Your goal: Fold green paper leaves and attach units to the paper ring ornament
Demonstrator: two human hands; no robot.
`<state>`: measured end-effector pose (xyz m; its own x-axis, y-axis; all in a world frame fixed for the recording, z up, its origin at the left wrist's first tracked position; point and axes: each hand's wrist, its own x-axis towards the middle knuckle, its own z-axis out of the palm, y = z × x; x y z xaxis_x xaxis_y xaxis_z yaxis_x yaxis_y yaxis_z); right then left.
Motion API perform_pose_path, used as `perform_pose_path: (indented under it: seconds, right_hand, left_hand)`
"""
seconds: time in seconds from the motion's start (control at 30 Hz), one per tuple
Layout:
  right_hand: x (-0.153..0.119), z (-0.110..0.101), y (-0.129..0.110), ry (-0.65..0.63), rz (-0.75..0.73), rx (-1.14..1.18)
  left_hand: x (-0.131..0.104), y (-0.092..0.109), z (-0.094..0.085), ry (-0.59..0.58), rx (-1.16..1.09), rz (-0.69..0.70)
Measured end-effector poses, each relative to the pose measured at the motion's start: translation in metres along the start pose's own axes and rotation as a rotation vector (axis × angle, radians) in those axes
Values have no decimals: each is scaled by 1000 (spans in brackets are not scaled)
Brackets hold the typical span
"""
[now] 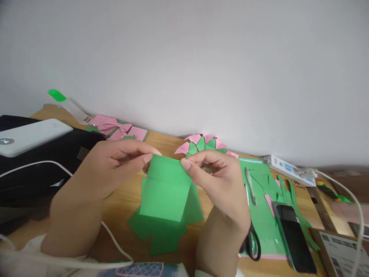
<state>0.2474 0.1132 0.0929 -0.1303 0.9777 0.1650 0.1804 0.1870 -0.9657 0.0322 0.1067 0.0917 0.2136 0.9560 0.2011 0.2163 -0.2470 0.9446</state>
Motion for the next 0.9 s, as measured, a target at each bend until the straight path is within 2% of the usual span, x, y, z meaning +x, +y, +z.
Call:
perform_pose_path:
  seconds: [0.17,0.23,0.33,0.4,0.47,0.53,0.6,0.67,0.73,0.83,0.9]
  right_hand:
    - [0,-4,2,78,-7,19]
    - [0,-1,2,56,-7,28]
    - [1,8,0,-5,-16,45]
    - [2,14,-1,-3,-31,73]
    - [1,18,-2,31,-46,127]
    - [-1,19,-2,6,-60,176]
    - [-3,17,0,-126,-56,161]
    - [-4,15,1,-219,-39,97]
    - [-4,15,3,-133,-31,77]
    - [-2,18,6,184,-77,80]
    - [-1,22,8,352,-155,-2]
  left_hand:
    - [2,-3,-2,184,-100,-9]
    - [2,-1,2,151,-165,-27]
    - [1,2,12,18,-263,-86]
    - [0,3,17,21,-281,-84]
    - [1,2,21,161,-271,-46]
    - [2,0,23,378,-297,-18]
    - [4,-4,23,573,-388,-5]
    - [6,-6,22,637,-478,-6]
    - [6,-7,21,604,-528,-21]
    - [4,-4,21,470,-536,-67]
    - [3,0,23,363,-504,-83]
